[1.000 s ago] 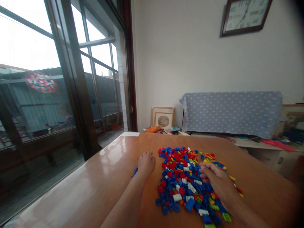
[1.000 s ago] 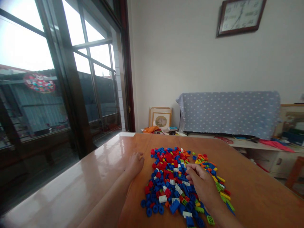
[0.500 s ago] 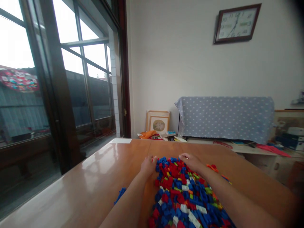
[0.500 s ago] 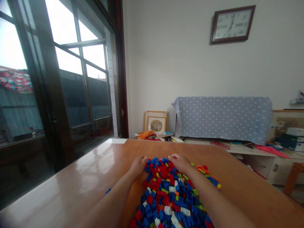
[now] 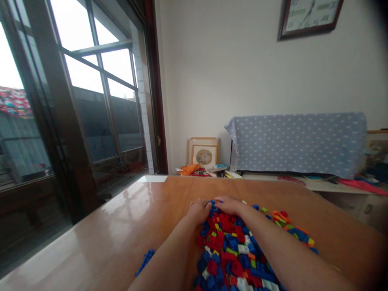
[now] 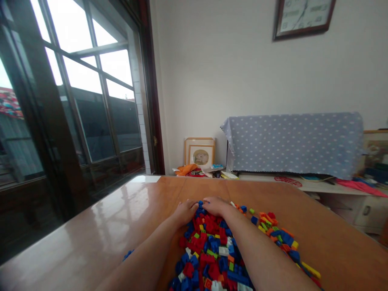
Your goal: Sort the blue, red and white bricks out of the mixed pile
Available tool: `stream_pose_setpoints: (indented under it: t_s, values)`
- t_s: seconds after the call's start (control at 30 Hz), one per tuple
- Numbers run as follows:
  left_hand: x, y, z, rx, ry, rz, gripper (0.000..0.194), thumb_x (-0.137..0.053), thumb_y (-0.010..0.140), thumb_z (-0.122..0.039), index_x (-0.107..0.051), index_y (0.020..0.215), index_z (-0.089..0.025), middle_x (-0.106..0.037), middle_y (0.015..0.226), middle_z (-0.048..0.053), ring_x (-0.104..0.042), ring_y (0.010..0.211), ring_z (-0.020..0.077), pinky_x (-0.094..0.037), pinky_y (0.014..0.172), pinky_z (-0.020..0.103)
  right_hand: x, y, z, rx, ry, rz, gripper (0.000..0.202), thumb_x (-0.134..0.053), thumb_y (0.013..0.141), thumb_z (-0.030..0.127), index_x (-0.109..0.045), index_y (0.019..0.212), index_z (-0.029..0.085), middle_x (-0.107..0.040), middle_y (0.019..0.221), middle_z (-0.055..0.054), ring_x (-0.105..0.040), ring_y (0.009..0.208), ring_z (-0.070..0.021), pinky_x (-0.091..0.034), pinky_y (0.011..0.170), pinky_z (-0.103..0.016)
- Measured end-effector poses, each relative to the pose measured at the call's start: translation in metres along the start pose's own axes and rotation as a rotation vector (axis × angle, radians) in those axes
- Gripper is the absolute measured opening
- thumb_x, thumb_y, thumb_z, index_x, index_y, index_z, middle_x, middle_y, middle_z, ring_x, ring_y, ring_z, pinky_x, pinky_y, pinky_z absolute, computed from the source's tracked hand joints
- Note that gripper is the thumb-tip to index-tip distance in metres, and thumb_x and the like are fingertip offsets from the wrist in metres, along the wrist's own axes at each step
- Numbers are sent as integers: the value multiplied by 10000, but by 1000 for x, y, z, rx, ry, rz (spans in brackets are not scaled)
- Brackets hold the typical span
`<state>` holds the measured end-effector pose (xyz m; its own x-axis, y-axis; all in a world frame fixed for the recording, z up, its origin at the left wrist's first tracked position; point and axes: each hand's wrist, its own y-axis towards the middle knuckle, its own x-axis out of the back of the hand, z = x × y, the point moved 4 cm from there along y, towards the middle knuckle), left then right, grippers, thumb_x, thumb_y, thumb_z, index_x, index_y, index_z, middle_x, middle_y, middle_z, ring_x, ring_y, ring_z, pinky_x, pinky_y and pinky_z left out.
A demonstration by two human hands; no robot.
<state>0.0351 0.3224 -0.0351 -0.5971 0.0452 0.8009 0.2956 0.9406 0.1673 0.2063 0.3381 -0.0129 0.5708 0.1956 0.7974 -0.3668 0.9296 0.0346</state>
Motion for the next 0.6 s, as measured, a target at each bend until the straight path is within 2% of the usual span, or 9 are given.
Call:
stream_pose_setpoints:
  t_s: [0.1, 0.27, 0.43, 0.6]
  values:
    - [-4, -8, -11, -59, -92, 32, 339, -457, 934, -361, -707, 1150, -285, -705, 1238, 61, -580, 1218, 263, -322, 1127, 420, 0, -7, -2, -28, -4, 14, 194, -666, 769, 357, -772, 920, 296, -770, 960, 16, -642, 986, -235, -453, 841, -280]
    - [-10, -27, -31, -121, -277, 97, 351, -446, 896, -283, -733, 1080, -201, -738, 1058, 57, -642, 979, 201, -473, 896, 284, 8, -30, -4, -70, -3, 44, 222, -645, 725, 275, -772, 898, 221, -748, 834, -5, -628, 806, -183, -445, 714, -250]
    - [-13, -50, -58, -125, -412, 173, 375, -433, 882, -303, -709, 1084, -150, -693, 869, 34, -595, 736, 146, -466, 693, 245, 18, -69, 2, -94, 11, 77, 268, -612, 699, 225, -747, 926, 181, -699, 755, 8, -561, 662, -133, -392, 589, -223]
    - [-3, -82, -91, -198, -480, 241, 344, -454, 873, -299, -709, 1055, -159, -677, 894, 23, -581, 787, 147, -453, 728, 244, 30, -121, 22, -76, 18, 46, 266, -576, 725, 219, -723, 944, 188, -662, 743, 13, -533, 653, -129, -359, 564, -219]
